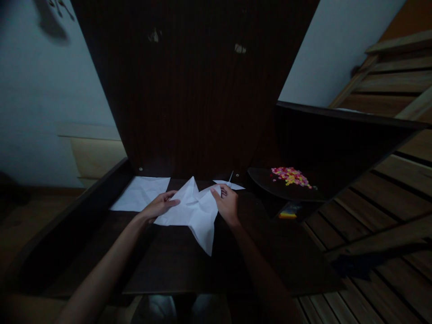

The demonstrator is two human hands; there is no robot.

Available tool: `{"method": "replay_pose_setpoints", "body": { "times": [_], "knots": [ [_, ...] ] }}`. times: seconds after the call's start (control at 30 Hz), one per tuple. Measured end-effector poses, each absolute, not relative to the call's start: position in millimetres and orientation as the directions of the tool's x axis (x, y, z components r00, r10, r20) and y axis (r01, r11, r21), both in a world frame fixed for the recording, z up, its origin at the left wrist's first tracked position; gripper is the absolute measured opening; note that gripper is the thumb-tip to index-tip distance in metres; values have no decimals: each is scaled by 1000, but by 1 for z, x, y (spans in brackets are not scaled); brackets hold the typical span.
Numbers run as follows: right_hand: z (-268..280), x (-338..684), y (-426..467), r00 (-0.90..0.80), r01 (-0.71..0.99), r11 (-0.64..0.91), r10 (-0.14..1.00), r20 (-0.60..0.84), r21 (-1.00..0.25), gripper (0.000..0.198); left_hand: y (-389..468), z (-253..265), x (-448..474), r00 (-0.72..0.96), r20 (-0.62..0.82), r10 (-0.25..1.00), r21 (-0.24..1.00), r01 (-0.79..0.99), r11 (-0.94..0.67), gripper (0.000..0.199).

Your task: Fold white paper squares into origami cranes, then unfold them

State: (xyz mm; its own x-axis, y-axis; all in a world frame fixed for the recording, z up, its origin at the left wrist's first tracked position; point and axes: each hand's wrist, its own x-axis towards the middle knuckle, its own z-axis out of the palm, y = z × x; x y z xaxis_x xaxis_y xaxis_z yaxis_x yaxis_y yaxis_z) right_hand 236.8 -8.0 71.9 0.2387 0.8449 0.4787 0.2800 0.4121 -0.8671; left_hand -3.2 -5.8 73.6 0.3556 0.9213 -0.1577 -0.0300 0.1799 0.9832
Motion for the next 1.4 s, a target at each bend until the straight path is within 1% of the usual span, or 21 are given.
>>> {"method": "replay_pose_setpoints", "body": {
  "times": [0.07, 0.13, 0.23, 0.33, 0.43, 0.57, 0.63, 0.7, 0.77, 0.83, 0.9, 1.0, 1.1, 1.17, 1.27, 1.4],
  "knots": [
    [74, 231, -14, 203, 343, 438, 829, 521, -831, 19, -4, 71, -1, 356, -172, 918, 984, 27, 173, 39],
    [79, 223, -22, 136, 464, 482, 790, 597, -743, 16, -1, 68, 3, 354, -188, 916, 982, 59, 179, 39],
    [85, 210, -32, -26, 564, 622, 671, 741, -543, 13, 3, 65, 10, 288, -189, 939, 982, 84, 171, 31],
    [85, 202, -39, -182, 604, 737, 497, 848, -302, 15, 6, 65, 13, 198, -156, 968, 984, 115, 135, 18],
    [78, 198, -45, -325, 649, 755, 385, 864, -92, 18, 6, 67, 14, 142, -137, 980, 987, 100, 124, 15],
    [68, 196, -52, -479, 695, 697, 263, 838, 178, 22, 4, 69, 16, 70, -131, 989, 990, 67, 126, 21],
    [64, 195, -54, -549, 672, 685, 206, 810, 282, 21, 3, 67, 18, 39, -120, 992, 992, 41, 119, 25],
    [59, 195, -55, -614, 632, 690, 169, 771, 353, 19, 4, 66, 18, 6, -121, 993, 993, 12, 121, 26],
    [55, 195, -55, -658, 601, 703, 165, 735, 380, 17, 5, 64, 18, -19, -131, 991, 991, -6, 131, 25],
    [52, 197, -54, -654, 616, 701, 200, 730, 360, 16, 6, 62, 16, -33, -125, 992, 992, -14, 125, 23],
    [50, 200, -53, -607, 672, 665, 243, 757, 326, 16, 7, 61, 15, -40, -102, 994, 995, -13, 102, 24],
    [52, 204, -50, -494, 781, 578, 342, 799, 236, 15, 7, 60, 13, -62, -61, 996, 998, 17, 63, 28],
    [59, 204, -47, -391, 862, 485, 458, 798, 144, 15, 6, 61, 16, -100, 13, 995, 995, 104, -3, 33],
    [65, 201, -46, -367, 890, 434, 502, 783, 140, 15, 4, 64, 20, -106, 85, 991, 982, 180, -65, 33],
    [73, 194, -43, -392, 891, 419, 524, 756, 171, 18, -3, 71, 27, -87, 172, 981, 949, 283, -141, 31],
    [79, 188, -38, -388, 891, 421, 507, 770, 172, 20, -12, 83, 35, -67, 259, 964, 906, 362, -218, 29]
  ]
}}
